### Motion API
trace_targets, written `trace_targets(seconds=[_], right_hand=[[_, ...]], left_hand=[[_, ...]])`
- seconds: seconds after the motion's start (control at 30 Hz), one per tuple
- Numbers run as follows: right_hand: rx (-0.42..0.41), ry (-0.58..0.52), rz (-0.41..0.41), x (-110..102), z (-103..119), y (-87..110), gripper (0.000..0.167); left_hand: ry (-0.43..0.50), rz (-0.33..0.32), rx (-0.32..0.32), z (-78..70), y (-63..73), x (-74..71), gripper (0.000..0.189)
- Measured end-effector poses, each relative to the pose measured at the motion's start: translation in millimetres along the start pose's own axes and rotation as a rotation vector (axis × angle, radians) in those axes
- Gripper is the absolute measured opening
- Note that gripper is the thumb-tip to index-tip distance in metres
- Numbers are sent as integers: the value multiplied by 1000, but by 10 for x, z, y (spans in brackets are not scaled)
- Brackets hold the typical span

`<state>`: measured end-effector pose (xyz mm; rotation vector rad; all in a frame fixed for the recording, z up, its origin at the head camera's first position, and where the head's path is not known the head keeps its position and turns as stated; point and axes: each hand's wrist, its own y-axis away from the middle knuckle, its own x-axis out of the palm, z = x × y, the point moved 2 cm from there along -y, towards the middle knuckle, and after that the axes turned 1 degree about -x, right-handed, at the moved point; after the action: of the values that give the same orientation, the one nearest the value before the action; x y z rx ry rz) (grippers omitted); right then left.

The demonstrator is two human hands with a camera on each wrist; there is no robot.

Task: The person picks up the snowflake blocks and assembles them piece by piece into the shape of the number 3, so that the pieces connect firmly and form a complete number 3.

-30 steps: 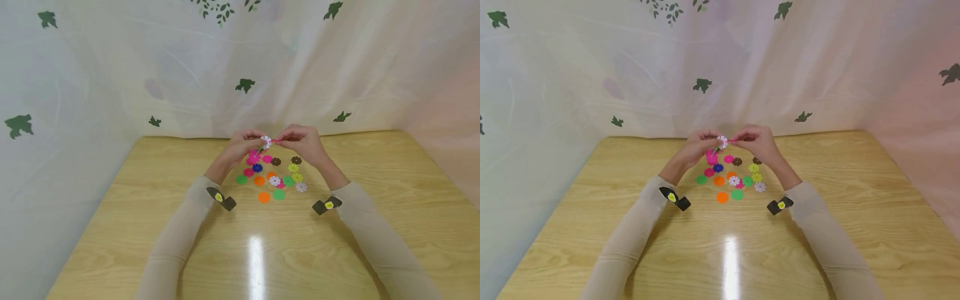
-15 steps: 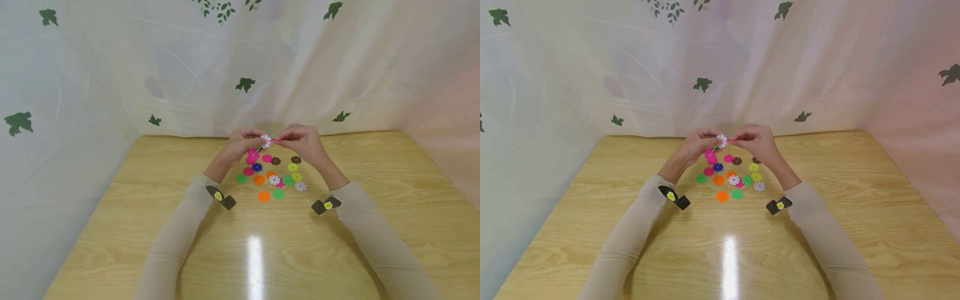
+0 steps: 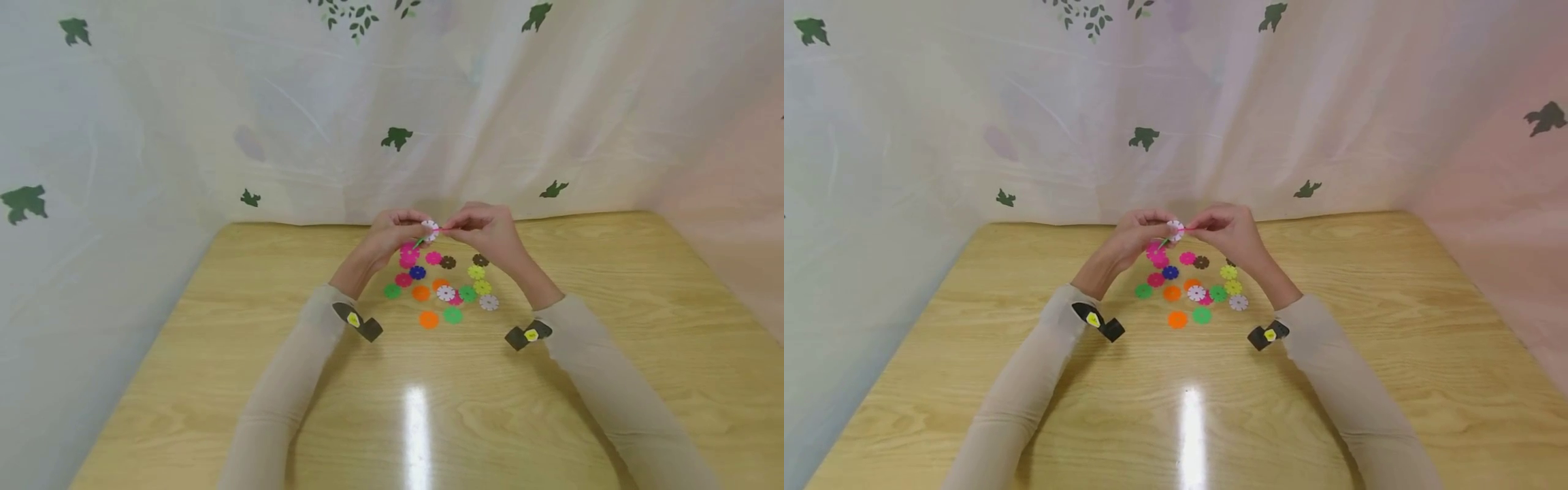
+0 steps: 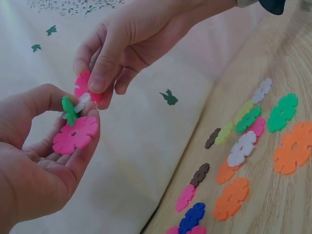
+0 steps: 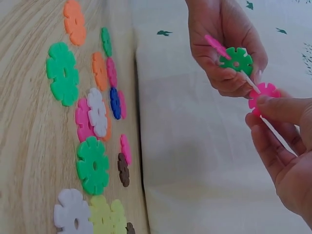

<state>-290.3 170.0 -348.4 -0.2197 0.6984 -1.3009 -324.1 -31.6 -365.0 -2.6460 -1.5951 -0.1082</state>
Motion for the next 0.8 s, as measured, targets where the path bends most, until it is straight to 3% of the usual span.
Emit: trace_targets(seconds=[0.23, 0.43, 0.53, 0.8], right_hand=[[122, 83, 109, -51, -54, 4, 10], [210, 199, 215, -200, -128, -6, 22], [242, 255, 331, -286, -149, 0, 24], [274, 266, 715, -416, -266, 180, 21]], left_hand=[[25, 28, -51, 74, -22, -3, 6], [20, 4, -62, 133, -65, -31, 8], [30, -12, -69, 156, -70, -42, 9], [26, -30, -78, 176, -71, -67, 16]])
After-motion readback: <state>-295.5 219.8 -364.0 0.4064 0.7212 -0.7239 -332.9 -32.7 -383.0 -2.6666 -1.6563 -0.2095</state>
